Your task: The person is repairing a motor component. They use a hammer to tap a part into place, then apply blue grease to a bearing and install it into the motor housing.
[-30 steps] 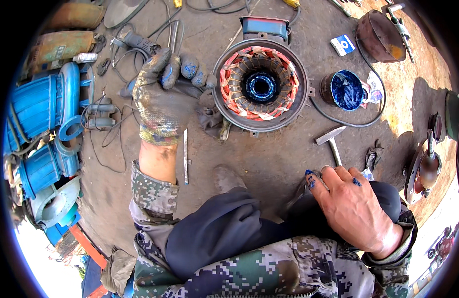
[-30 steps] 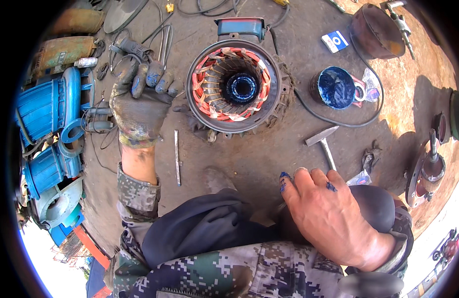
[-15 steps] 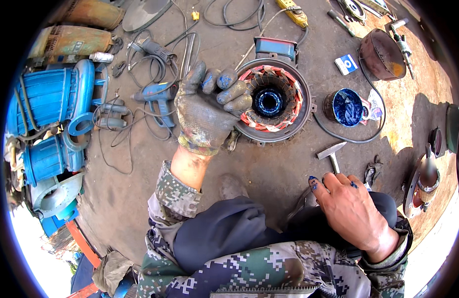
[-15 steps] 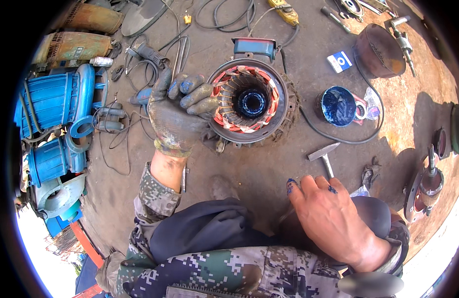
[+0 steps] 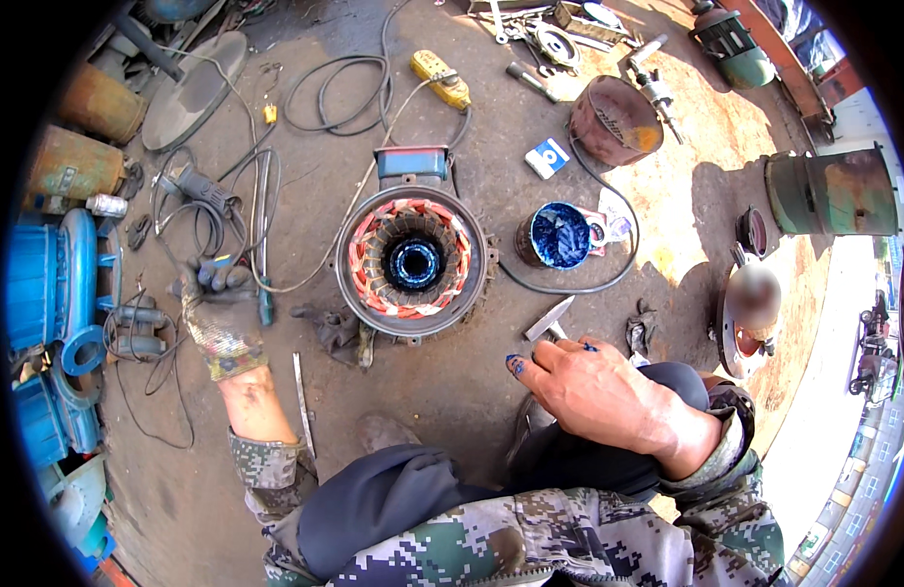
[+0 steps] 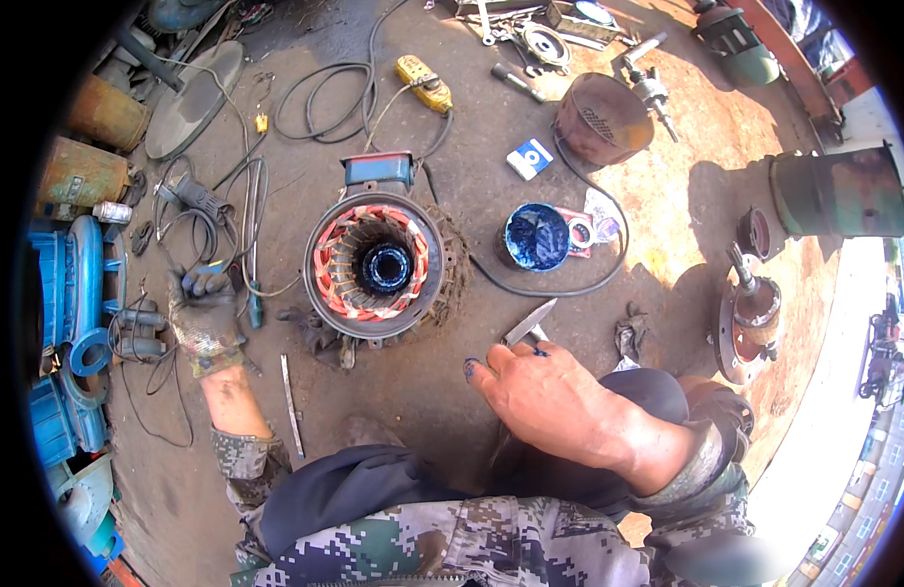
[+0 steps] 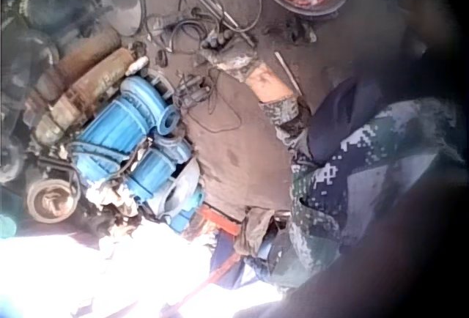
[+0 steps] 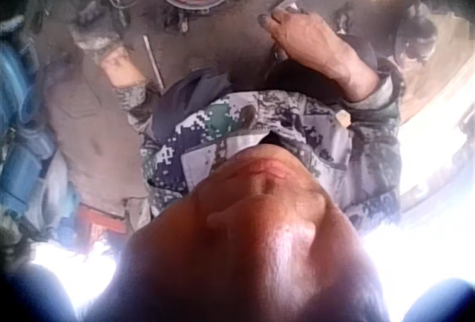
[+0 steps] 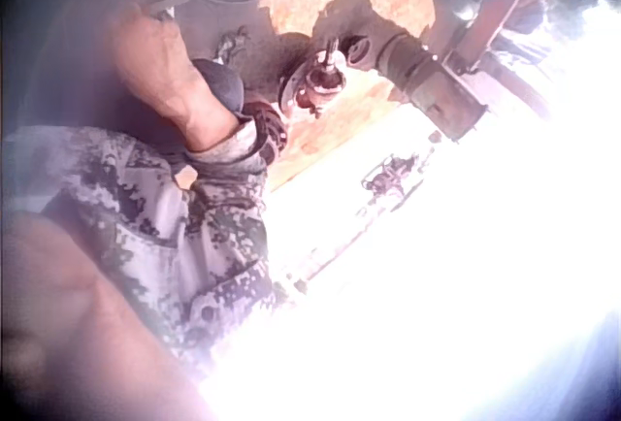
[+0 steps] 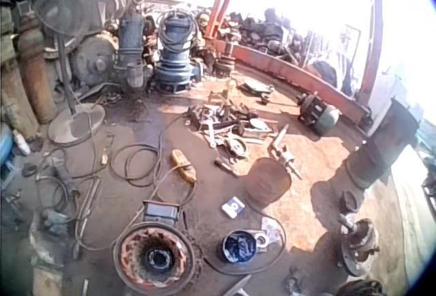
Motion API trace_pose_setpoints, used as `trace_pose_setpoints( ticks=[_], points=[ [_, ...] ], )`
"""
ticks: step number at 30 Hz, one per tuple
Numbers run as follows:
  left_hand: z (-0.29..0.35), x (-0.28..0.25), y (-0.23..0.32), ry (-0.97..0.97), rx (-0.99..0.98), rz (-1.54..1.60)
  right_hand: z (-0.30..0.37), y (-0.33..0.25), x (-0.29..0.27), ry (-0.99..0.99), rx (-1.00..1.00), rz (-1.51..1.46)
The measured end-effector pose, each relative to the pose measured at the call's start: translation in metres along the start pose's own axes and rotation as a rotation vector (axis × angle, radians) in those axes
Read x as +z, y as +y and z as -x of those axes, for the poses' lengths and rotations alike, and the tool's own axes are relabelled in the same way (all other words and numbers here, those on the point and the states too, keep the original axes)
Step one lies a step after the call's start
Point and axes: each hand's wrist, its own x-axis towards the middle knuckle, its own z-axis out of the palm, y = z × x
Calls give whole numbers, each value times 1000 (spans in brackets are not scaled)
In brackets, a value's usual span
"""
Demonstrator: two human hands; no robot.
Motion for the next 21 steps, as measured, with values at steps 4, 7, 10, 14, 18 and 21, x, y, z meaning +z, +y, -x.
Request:
trace_pose_setpoints(
  ticks=[4,7,10,14,18,21],
  points=[
    [21,9,-18,483,84,-410,-3,-6,0,-3,43,25],
    [29,-60,-7,378,112,-625,-13,-11,-3,-4,36,-49],
    [36,-96,-20,395,80,-590,-21,-13,-6,-54,78,-75],
    [47,-79,-33,578,36,-616,-26,-10,-25,-85,90,-86],
    [57,-92,-32,552,56,-551,-32,2,-47,-124,119,-212],
    [64,-119,-26,339,-4,-466,-31,25,-53,-162,163,-232]
  ],
)
